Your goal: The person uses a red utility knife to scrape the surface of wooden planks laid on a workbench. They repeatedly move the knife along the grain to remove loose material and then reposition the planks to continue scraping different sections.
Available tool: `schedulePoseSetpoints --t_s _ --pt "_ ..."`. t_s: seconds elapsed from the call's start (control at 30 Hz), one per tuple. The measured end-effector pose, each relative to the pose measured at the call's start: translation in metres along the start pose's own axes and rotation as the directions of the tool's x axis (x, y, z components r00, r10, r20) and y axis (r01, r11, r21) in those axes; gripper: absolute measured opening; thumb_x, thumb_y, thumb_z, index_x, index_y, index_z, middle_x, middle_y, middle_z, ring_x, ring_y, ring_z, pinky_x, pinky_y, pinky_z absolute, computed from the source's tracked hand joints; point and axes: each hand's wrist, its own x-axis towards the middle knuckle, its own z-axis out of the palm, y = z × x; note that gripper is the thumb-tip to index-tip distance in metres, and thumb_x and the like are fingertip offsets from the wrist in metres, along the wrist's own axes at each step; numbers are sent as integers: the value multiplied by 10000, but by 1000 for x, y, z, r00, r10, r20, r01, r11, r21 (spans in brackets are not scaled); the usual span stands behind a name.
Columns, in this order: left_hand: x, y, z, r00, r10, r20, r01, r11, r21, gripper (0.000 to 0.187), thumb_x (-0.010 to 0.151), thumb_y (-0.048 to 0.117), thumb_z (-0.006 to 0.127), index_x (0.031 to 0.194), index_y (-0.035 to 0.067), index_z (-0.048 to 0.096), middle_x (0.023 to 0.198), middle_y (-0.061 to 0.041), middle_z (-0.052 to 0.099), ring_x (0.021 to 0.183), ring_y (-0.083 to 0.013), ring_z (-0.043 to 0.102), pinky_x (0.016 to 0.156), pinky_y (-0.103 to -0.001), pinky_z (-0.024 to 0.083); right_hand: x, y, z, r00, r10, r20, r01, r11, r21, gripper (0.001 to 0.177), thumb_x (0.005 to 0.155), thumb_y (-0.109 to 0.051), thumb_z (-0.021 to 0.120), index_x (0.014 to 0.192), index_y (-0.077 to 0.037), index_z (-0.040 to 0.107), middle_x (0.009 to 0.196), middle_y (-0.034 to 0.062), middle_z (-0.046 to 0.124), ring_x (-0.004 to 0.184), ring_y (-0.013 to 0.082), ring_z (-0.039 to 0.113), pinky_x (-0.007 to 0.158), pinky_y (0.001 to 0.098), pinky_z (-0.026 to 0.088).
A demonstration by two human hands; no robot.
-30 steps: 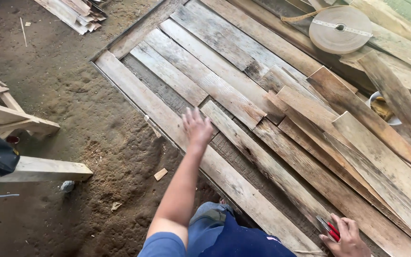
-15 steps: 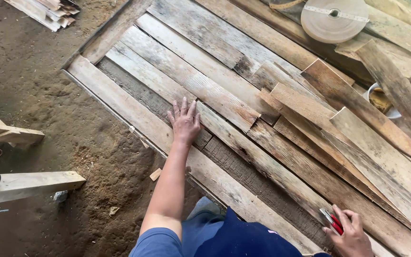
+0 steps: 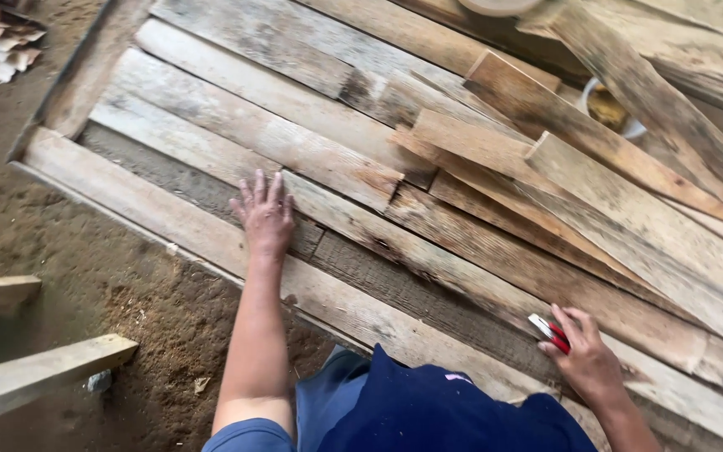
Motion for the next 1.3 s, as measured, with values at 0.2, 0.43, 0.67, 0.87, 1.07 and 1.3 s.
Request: schedulePoseSetpoints --t_s 0.2,0.43,0.67,0.87,1.07,1.3 --pt "13 -16 20 1000 26 -6 -26 999 39 562 1035 424 376 1579 285 346 1696 -107 176 1533 -470 -3 1172 -688 -56 -7 -3 -3 1000 0 2 0 996 92 808 855 -547 614 1574 -279 358 1542 -20 375 1099 233 665 766 429 679" --pt "9 -15 35 970 142 -198 -110 981 160 567 1042 373 512 1582 207 466 1690 -185 311 1522 -545 110 1137 -788 16 -30 31 36 952 118 -283 -63 979 195 757 753 -407 803 1459 -354 537 1370 -51 497 979 323 737 782 492 659" --pt "-25 43 19 995 63 -81 -57 996 67 603 1072 313 305 1640 118 250 1720 -103 96 1550 -371 -61 1157 -659 -135 -75 95 20 786 521 -333 -383 833 399 448 894 -137 765 1332 -126 674 1221 79 583 848 228 687 719 312 638" --pt "-105 92 65 951 305 -47 -304 952 24 670 1033 477 391 1595 122 308 1698 -204 32 1540 -378 -89 1197 -654 -41 -97 162 35 696 675 -245 -503 701 506 502 899 -111 766 1375 -19 635 1144 138 587 867 242 624 753 300 589" --pt "-134 88 103 931 343 122 -355 931 90 761 934 607 416 1596 248 307 1722 -182 35 1560 -441 -76 1198 -646 -28 -103 205 68 727 644 -239 -474 722 504 415 911 -184 760 1283 -32 657 1057 131 612 822 204 579 733 306 566" --pt "-133 93 95 918 357 173 -376 921 99 783 939 638 391 1598 222 315 1715 -213 30 1546 -473 -69 1186 -673 8 -107 205 58 698 709 -99 -517 594 616 578 912 -43 727 1460 -55 542 1156 139 494 815 203 542 632 257 573"
